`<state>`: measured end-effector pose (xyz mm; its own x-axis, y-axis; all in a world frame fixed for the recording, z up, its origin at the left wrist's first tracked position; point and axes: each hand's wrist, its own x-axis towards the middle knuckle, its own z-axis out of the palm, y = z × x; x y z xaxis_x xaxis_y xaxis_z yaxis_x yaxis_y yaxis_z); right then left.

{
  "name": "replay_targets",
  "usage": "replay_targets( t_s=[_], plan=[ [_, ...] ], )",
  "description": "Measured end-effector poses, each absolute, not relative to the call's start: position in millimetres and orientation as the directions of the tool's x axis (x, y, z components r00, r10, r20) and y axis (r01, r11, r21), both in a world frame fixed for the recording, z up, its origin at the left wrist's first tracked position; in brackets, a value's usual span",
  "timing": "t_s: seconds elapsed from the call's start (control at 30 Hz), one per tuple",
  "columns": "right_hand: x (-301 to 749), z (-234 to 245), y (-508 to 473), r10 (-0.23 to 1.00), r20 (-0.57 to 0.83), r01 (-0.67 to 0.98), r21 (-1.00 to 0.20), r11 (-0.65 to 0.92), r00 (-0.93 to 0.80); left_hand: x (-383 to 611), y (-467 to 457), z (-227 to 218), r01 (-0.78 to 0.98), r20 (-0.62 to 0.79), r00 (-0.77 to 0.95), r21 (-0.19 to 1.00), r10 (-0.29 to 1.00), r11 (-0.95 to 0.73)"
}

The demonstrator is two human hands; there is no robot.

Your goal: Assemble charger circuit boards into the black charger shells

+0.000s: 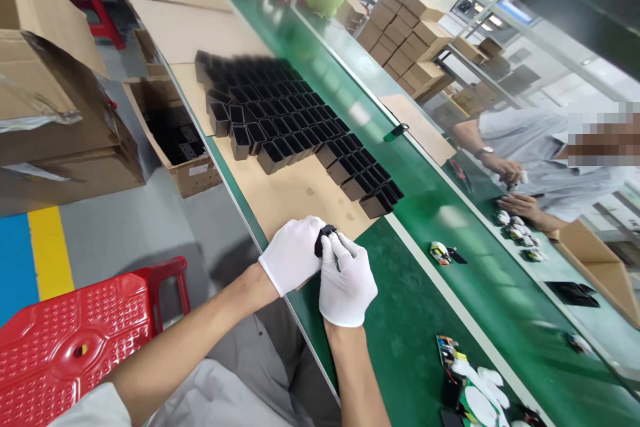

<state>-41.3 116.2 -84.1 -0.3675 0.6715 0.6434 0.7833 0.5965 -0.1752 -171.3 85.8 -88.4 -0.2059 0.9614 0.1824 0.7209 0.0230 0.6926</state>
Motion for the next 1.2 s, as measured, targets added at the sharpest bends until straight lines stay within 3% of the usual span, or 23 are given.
replay_targets(
  t_s=[0.2,0.4,0.67,0.93,1.2],
  plan=[
    [-40.9,-72.4,115.6,0.703,0.579,0.785,-0.164,0.597,-0.413,-172.1,84.6,-90.3,0.707,0.201,-0.213,0.707,0.956,0.009],
    [-42.9,-46.5,99.5,0.659,0.629,0.748,-0.18,0.639,-0.412,-178.4,64.1,-59.8,0.71,0.263,-0.273,0.704,0.925,0.01],
    [-50.9,-92.9,93.1,0.656,0.565,0.665,-0.235,0.709,-0.5,-180.2,48.4,-88.9,0.709,0.237,-0.371,0.697,0.898,0.109],
    [-33.3,-85.9,100.7,0.688,0.459,0.547,-0.418,0.725,-0.562,-181.8,45.1,-97.8,0.722,0.252,-0.362,0.684,0.897,0.099],
    [-43.8,-67.9,100.3,0.841,0.387,0.527,-0.657,0.539,-0.378,-179.1,46.6,-100.7,0.724,0.263,-0.389,0.68,0.883,0.116]
  ],
)
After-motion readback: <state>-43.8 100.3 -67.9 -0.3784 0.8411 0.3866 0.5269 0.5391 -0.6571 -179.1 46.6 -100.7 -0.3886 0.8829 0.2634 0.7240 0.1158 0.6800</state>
